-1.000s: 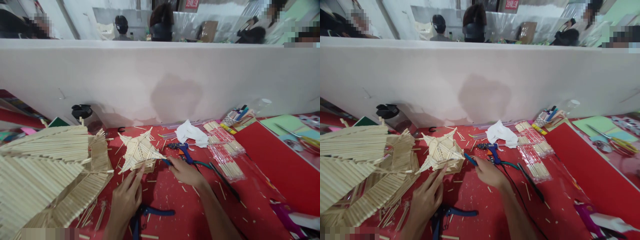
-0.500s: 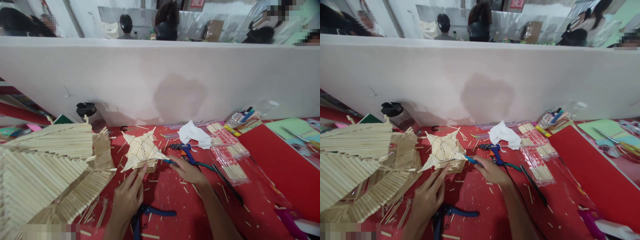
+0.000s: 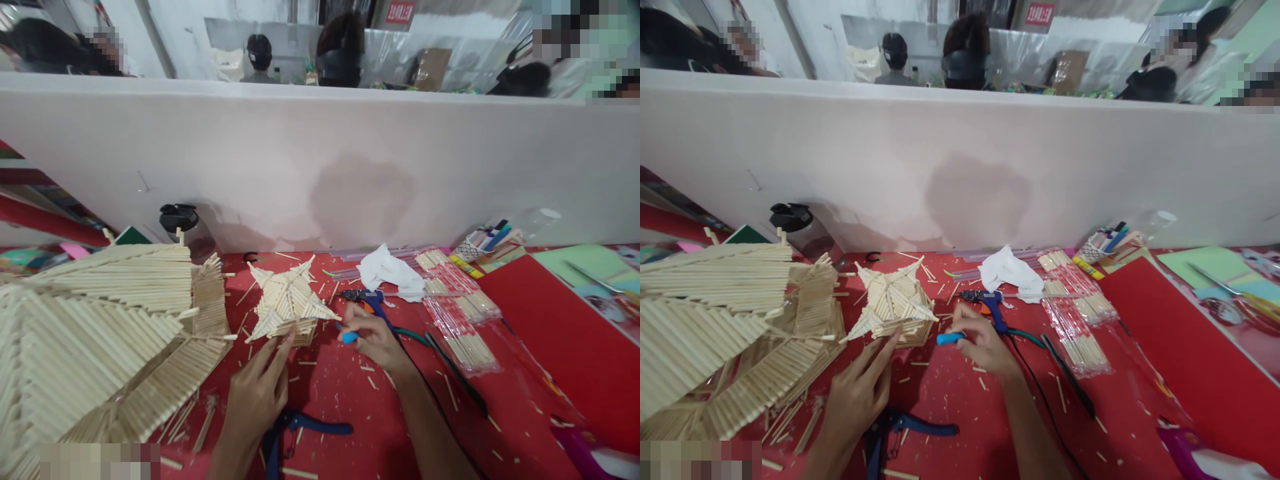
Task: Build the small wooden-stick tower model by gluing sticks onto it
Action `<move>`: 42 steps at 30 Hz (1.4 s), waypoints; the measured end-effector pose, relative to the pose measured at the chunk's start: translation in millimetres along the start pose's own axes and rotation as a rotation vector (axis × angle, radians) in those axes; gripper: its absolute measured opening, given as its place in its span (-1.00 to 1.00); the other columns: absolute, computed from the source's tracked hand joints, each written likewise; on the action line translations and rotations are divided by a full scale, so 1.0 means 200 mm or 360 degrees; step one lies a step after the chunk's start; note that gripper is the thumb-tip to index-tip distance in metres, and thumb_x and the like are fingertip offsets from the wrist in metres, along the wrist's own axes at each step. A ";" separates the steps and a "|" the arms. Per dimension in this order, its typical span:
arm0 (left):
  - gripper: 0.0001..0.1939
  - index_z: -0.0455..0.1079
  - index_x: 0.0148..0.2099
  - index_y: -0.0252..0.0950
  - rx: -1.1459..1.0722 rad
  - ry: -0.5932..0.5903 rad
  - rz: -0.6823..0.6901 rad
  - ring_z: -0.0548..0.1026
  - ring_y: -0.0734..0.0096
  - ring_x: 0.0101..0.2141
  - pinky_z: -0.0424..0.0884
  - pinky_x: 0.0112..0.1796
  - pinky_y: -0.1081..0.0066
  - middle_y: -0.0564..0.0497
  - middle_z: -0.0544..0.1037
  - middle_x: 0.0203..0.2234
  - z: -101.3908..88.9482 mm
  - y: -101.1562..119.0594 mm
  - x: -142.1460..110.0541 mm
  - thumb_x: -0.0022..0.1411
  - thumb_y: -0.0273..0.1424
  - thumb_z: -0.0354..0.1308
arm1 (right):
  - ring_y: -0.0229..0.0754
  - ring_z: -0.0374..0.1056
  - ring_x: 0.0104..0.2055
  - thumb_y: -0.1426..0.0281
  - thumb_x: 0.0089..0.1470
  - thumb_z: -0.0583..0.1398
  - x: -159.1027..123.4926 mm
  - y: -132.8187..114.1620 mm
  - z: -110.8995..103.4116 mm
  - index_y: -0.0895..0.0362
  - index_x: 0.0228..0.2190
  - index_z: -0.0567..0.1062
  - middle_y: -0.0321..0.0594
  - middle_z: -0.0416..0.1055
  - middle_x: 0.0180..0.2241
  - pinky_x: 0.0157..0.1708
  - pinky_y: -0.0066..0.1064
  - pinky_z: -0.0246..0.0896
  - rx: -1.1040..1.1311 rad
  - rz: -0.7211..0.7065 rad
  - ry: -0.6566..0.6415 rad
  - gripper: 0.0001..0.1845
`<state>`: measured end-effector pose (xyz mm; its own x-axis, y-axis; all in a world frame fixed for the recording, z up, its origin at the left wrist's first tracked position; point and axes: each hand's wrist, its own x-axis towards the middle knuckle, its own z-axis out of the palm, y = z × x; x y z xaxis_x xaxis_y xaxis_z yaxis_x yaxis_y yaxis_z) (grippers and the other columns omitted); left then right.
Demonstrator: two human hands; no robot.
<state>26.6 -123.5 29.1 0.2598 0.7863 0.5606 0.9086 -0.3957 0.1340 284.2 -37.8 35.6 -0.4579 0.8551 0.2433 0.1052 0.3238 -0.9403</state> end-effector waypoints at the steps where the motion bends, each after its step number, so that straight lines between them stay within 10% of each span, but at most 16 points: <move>1: -0.43 0.30 0.32 -0.21 -0.0005 -0.0007 0.0002 0.63 0.38 -0.18 0.51 -0.25 0.53 -0.08 0.61 -0.03 0.00 0.00 0.00 0.29 -0.58 0.00 | -0.14 0.29 -0.37 -0.20 0.07 0.19 0.00 -0.02 0.01 0.09 -0.45 0.59 -0.22 0.35 -0.47 -0.32 -0.31 0.26 0.0066 -0.0029 0.0066 -0.40; 12: -0.27 0.13 0.42 -0.19 -0.0013 -0.0049 0.0013 0.63 0.35 -0.14 0.53 -0.20 0.52 -0.09 0.60 0.02 0.00 -0.01 -0.01 0.21 -0.61 0.00 | -0.13 0.50 -0.30 0.27 0.14 0.26 0.03 -0.15 0.18 0.07 -0.31 0.58 -0.22 0.58 -0.35 -0.25 -0.35 0.41 -0.0172 0.0066 0.0366 -0.85; 42: -0.39 0.28 0.32 -0.23 -0.0044 -0.0049 0.0000 0.62 0.36 -0.13 0.54 -0.20 0.50 -0.11 0.59 0.02 0.01 0.00 -0.01 0.24 -0.62 -0.02 | -0.17 0.46 -0.34 0.30 0.18 0.23 0.04 -0.15 0.20 0.10 -0.33 0.52 -0.24 0.55 -0.38 -0.29 -0.41 0.36 -0.0285 0.0103 0.0405 -0.87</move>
<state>25.6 -124.2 26.9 0.2701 0.8006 0.5350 0.8993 -0.4082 0.1568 242.6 -57.5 56.2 -0.2123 0.9427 0.2574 0.2912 0.3124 -0.9042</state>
